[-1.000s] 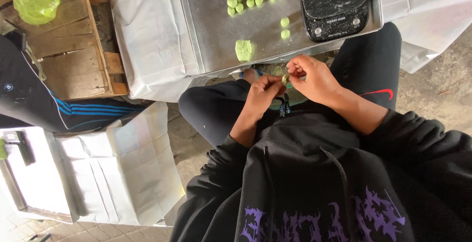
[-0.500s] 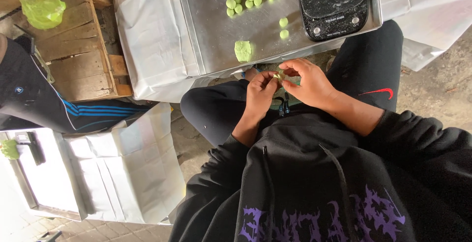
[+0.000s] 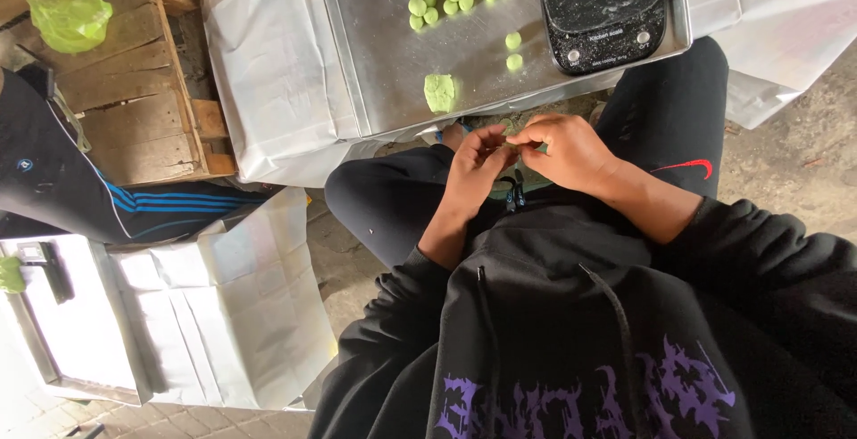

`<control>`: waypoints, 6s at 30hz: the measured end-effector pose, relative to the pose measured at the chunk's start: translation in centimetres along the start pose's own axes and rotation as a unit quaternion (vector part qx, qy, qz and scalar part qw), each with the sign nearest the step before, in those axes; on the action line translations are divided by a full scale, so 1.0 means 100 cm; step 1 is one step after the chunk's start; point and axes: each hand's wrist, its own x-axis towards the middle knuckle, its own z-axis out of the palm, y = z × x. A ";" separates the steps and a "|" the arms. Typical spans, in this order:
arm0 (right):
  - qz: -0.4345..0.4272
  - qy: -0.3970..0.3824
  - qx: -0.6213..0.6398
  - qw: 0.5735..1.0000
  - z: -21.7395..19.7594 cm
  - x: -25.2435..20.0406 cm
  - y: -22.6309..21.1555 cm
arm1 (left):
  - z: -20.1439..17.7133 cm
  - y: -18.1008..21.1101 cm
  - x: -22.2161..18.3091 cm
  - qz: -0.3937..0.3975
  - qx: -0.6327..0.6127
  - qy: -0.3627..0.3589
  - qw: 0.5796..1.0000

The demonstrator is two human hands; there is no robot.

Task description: The person is taking small pieces of green dough, rolling them into balls, and placing them on a metal tray.

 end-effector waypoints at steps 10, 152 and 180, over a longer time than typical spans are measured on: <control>0.084 -0.031 0.072 0.993 0.000 -0.010 0.002 | 0.007 0.038 -0.002 -0.008 0.323 -0.013 0.946; -0.186 0.151 -0.118 0.964 -0.030 0.042 -0.103 | 0.060 0.055 0.037 -0.039 -0.518 -0.145 0.842; -0.400 0.054 -0.197 0.894 0.003 0.113 -0.177 | 0.054 0.150 -0.012 0.086 -0.425 -0.159 0.887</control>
